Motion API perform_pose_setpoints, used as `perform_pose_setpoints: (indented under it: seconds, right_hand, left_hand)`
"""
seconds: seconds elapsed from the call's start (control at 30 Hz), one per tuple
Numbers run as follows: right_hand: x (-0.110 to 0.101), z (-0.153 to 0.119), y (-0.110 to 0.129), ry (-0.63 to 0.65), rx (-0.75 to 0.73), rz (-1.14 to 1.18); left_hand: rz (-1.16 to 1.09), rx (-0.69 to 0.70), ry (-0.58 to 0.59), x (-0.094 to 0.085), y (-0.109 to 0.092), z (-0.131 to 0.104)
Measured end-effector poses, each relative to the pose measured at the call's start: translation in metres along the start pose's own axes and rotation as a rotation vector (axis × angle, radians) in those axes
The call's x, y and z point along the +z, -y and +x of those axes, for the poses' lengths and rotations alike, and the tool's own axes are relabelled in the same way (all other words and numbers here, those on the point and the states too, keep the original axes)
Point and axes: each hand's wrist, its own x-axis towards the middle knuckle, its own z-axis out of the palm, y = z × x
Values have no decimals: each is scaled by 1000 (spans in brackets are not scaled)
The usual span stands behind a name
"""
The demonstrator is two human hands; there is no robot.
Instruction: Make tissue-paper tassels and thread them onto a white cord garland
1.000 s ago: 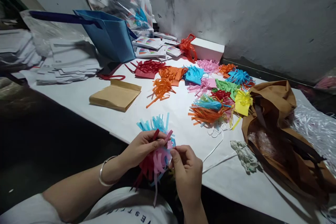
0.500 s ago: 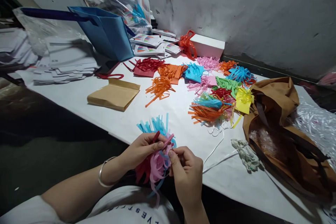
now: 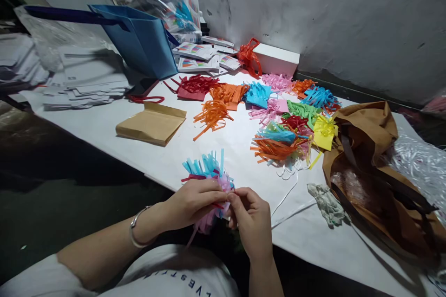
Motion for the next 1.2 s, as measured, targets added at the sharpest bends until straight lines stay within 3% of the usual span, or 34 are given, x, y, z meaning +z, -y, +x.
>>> perform_pose_setpoints:
  seconds: [0.1, 0.17, 0.23, 0.27, 0.33, 0.4, 0.43, 0.57, 0.63, 0.7, 0.8, 0.93, 1.0, 1.07, 1.13, 1.2]
  right_hand:
    - [-1, 7, -5, -199, -242, -1]
    - [-5, 9, -5, -326, -346, 230]
    - [-11, 10, -1, -372, -370, 497]
    - [-15, 9, 1, -370, -368, 574]
    - [-21, 6, 5, -344, -358, 602]
    - [-25, 2, 7, -332, -350, 572]
    - [-26, 0, 7, -327, -347, 560]
    - [-29, -8, 5, -337, -347, 509]
    - [-34, -12, 4, -372, -354, 478]
    - [-42, -16, 4, -441, -371, 461]
    - [-54, -23, 5, -580, -398, 453]
    - [-58, -24, 4, -683, -388, 374]
    - [-53, -22, 0, -695, -357, 312]
    - [-43, -19, -5, -660, -321, 243]
    - [-31, -18, -9, -515, -245, 117]
    - [-17, -19, -9, -297, -169, -54]
  left_hand:
    - [45, -4, 37, 7, -3, -2]
    - [-12, -22, 149, 9, -5, -3]
    - [-128, -71, 255, 7, -2, -3]
    - [-187, -117, 256, 3, 2, -3]
    - [-242, -248, 138, -6, 16, -1]
    - [-187, -381, 32, -15, 34, 0]
    - [-128, -429, 40, -18, 42, 1]
    - [94, -434, 359, -17, 61, 4]
    - [183, -465, 452, -16, 64, 7]
    - [298, -590, 428, -22, 70, 11]
    - [470, -818, 286, -44, 88, 16]
    - [576, -974, 104, -74, 96, 15]
    - [432, -900, -51, -77, 82, 13]
    - [66, -764, -125, -71, 56, 11]
    - [-426, -692, -78, -55, 27, 9]
    - [-908, -725, -50, -35, 3, 8]
